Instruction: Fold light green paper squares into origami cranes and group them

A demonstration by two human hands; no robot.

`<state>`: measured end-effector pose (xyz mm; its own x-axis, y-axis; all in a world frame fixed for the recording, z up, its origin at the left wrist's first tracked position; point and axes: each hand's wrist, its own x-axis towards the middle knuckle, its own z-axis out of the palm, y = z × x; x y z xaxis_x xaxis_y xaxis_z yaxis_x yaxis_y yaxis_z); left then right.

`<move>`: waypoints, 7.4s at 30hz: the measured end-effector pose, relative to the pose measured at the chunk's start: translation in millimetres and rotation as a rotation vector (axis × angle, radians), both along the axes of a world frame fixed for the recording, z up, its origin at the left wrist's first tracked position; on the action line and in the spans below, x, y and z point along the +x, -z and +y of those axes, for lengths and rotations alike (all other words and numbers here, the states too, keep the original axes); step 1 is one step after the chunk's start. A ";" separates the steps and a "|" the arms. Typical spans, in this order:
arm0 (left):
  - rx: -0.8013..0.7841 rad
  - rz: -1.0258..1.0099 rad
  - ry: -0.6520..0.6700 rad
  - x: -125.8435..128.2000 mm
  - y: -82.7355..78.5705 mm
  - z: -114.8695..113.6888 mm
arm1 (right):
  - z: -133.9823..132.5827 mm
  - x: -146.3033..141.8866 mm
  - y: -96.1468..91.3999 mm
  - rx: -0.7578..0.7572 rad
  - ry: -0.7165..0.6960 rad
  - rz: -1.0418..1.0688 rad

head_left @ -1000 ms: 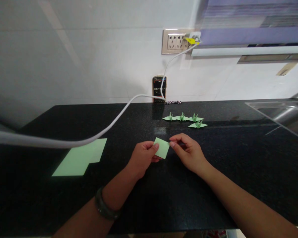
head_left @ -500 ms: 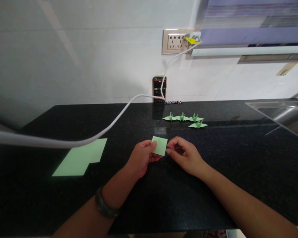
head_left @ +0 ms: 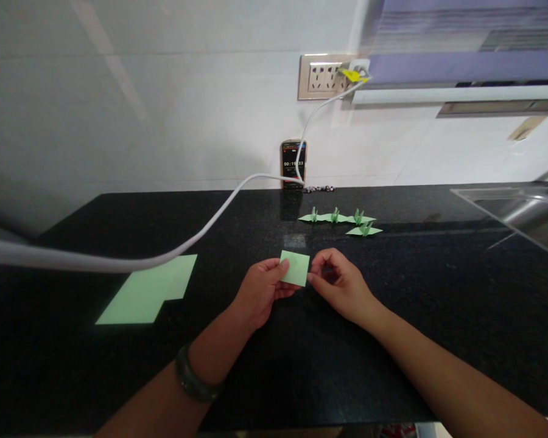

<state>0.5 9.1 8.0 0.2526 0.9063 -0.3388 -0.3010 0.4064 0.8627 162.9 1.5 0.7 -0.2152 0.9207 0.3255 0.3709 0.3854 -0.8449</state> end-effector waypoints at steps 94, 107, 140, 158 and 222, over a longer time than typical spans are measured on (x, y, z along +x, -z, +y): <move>0.170 0.372 0.258 1.7 -5.3 -5.8 | 4.8 -0.5 2.7 -0.129 0.032 0.200; 0.204 0.400 0.326 1.9 -5.8 -6.4 | 7.1 2.6 1.8 -0.364 -0.057 0.187; 0.316 0.400 0.216 -0.7 -5.8 -5.5 | 3.2 1.1 -4.3 -0.367 -0.019 0.230; 0.411 0.415 0.179 -1.6 -10.1 -6.6 | 1.1 -0.7 -4.2 -0.521 -0.138 0.417; -0.013 -0.100 0.095 -7.4 -5.9 1.6 | -1.7 3.0 -1.9 0.495 -0.053 -0.196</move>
